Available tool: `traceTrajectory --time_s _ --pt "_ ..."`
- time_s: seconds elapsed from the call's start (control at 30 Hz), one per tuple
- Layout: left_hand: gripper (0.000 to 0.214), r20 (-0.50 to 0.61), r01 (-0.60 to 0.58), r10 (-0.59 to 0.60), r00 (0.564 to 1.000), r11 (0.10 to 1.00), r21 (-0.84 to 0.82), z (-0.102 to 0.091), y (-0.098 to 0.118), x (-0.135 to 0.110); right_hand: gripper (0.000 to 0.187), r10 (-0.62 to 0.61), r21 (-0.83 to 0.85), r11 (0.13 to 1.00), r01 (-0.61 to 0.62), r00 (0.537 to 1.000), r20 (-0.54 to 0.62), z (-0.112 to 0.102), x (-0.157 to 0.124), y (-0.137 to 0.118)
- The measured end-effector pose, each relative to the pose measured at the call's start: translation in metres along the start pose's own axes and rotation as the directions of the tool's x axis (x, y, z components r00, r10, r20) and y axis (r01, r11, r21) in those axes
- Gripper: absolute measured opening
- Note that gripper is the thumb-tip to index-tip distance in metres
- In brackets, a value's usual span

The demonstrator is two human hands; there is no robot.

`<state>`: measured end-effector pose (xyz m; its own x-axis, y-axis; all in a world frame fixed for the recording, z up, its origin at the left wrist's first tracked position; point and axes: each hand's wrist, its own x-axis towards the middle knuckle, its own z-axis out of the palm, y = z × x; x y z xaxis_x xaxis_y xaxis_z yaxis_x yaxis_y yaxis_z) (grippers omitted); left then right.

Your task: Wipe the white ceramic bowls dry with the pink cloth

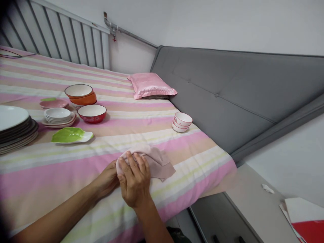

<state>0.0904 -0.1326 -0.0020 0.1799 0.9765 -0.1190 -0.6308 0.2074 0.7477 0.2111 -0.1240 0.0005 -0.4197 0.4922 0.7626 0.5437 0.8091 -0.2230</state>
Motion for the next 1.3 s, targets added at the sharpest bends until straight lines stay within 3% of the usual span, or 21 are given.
traceTrajectory --time_s 0.2,0.33,0.4,0.53,0.6,0.67,0.77,0.87,0.97,1.07,1.2,1.3 --pt "0.022 0.114 -0.005 -0.003 0.994 0.998 0.064 -0.003 -0.004 0.000 0.041 0.143 0.023 0.989 -0.144 0.988 0.051 -0.006 0.001 0.015" --pt "0.025 0.172 0.002 -0.011 0.985 0.999 0.053 -0.004 -0.002 0.001 0.040 0.314 0.230 0.916 -0.329 0.944 0.098 -0.005 0.004 0.034" --pt "0.026 0.177 0.003 -0.010 0.984 0.999 0.045 -0.004 -0.001 0.001 0.040 0.404 0.385 0.817 -0.429 0.903 0.150 -0.001 0.005 0.047" --pt "0.030 0.178 0.020 -0.027 0.984 0.999 0.041 -0.003 0.001 0.000 0.045 0.585 0.617 0.488 -0.617 0.756 0.294 0.009 0.002 0.066" --pt "0.030 0.165 0.022 -0.030 0.986 0.999 0.046 -0.002 0.001 -0.001 0.047 0.608 0.643 0.424 -0.639 0.726 0.320 0.010 0.000 0.068" --pt "0.029 0.157 0.012 -0.019 0.987 0.999 0.046 -0.002 0.001 -0.002 0.045 0.559 0.604 0.540 -0.587 0.786 0.264 0.007 0.000 0.063" --pt "0.026 0.126 -0.013 0.009 0.992 0.999 0.031 -0.002 0.001 -0.001 0.041 0.346 0.383 0.842 -0.380 0.925 0.158 -0.001 0.003 0.046" --pt "0.021 0.059 -0.053 0.051 0.997 0.998 0.025 -0.003 0.003 0.000 0.041 0.138 0.130 0.978 -0.160 0.977 0.164 -0.005 0.007 0.028" --pt "0.021 0.034 -0.091 0.090 0.995 0.995 0.039 -0.003 0.006 0.000 0.044 0.035 0.015 0.999 -0.039 0.981 0.190 -0.002 0.009 0.017" --pt "0.024 0.064 -0.085 0.081 0.995 0.994 0.071 -0.004 0.006 -0.001 0.043 0.016 0.011 1.000 -0.018 0.982 0.188 -0.003 0.010 0.018" --pt "0.026 0.174 -0.006 -0.016 0.985 0.993 0.121 -0.008 0.000 -0.001 0.037 0.117 0.140 0.980 -0.139 0.980 0.159 -0.010 0.013 0.030" --pt "0.028 0.210 0.002 -0.035 0.977 0.987 0.158 -0.010 -0.003 -0.001 0.037 0.255 0.337 0.893 -0.298 0.952 0.168 -0.010 0.015 0.045"
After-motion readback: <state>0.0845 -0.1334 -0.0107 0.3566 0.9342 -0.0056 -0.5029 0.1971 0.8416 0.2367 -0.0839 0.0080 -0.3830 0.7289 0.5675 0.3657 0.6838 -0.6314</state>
